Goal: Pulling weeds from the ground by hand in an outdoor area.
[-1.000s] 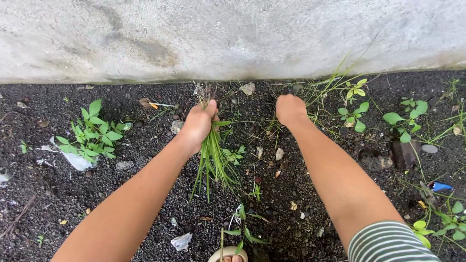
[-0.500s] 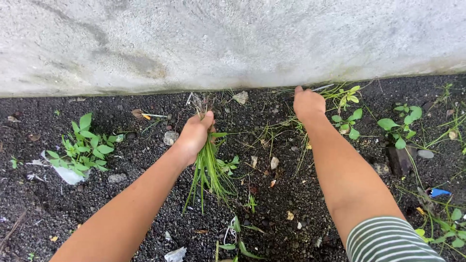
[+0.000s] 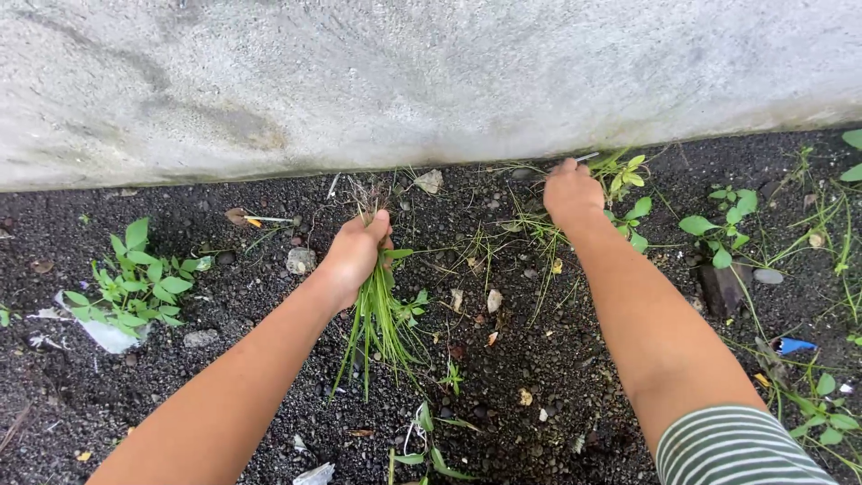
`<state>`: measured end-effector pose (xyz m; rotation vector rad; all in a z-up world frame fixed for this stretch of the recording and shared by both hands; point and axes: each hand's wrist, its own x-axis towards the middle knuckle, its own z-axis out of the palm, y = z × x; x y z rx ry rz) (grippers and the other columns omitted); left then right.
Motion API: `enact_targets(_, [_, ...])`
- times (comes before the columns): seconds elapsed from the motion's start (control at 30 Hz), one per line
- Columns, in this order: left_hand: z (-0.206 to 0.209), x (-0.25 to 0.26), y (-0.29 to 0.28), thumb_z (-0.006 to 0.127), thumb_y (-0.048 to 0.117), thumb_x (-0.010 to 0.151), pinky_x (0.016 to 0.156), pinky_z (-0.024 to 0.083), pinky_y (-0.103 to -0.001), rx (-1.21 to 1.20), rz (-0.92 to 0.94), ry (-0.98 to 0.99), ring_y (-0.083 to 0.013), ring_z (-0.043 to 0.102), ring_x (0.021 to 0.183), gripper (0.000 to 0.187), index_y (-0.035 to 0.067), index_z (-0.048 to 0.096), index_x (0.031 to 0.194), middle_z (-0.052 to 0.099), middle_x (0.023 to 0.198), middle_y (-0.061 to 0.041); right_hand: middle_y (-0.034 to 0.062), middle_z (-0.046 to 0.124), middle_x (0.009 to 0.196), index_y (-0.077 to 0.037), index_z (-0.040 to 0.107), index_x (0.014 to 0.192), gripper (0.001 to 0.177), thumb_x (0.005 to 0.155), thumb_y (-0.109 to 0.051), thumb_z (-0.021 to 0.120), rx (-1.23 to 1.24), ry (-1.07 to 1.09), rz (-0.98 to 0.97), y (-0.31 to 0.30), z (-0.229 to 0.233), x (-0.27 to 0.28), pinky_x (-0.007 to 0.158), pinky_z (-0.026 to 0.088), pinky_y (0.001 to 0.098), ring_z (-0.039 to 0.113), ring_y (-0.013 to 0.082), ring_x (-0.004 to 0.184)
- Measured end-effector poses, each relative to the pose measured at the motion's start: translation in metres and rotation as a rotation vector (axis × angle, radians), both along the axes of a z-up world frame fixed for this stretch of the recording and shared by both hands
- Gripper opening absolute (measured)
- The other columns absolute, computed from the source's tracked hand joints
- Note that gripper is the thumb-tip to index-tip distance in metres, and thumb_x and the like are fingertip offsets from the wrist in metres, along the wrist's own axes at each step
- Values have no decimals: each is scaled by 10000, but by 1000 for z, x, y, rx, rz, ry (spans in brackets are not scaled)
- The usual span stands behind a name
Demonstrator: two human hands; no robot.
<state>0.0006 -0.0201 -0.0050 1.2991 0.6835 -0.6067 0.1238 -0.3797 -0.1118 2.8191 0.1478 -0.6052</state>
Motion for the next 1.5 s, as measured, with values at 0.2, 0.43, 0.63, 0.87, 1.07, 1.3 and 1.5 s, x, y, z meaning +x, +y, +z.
enact_targets(0.2, [4,0,1,508,394,1044,561,464,-355,16,-25,24,-166,481,611,333,87,521,916,522,738,-29,189,501,1402,34,591,1354,424,1003,-190,507,-94,73,-67,-11,9,-4,923,576,452,533,356,1277])
enact_targets(0.43, [8,0,-5,513,390,1038,552,457,-359,21,-23,33,-166,486,616,317,92,530,931,525,742,-30,192,555,1394,15,643,1337,408,1004,-195,533,-185,102,-157,-27,16,-9,922,577,446,582,355,1257])
enact_targets(0.63, [12,0,-9,509,401,1036,545,471,-376,32,-60,34,-173,496,617,335,82,519,937,522,743,-39,221,660,1343,-22,724,1245,335,1022,-155,512,-136,194,-17,-34,27,-21,891,607,459,716,365,1139])
enact_targets(0.87, [-5,-2,-14,519,400,1044,581,477,-353,15,-53,1,-171,513,645,335,81,547,946,539,779,-35,239,702,1188,-38,720,1208,353,970,-253,572,304,3,-166,-60,32,-22,972,533,496,674,433,1099])
enact_targets(1.07, [13,1,-24,512,401,1039,597,460,-348,-19,-68,-53,-167,500,653,332,91,534,921,525,774,-26,263,690,1168,9,746,1117,366,1017,-290,560,611,-73,-378,-59,106,-30,1036,485,468,656,404,1140])
enact_targets(1.3, [1,4,-41,494,378,1058,582,442,-362,-79,-63,-112,-183,477,641,316,97,504,912,504,775,-46,268,683,1037,-28,735,1070,266,1040,-234,568,578,-324,-249,-67,126,-61,925,492,514,636,436,982])
enact_targets(1.5, [26,-5,-61,453,393,1024,625,525,-383,-110,-102,-70,-161,562,658,318,92,552,1051,629,833,-45,233,689,951,-2,678,1071,332,1102,-296,527,703,-254,-362,-13,145,-92,890,530,476,661,348,903])
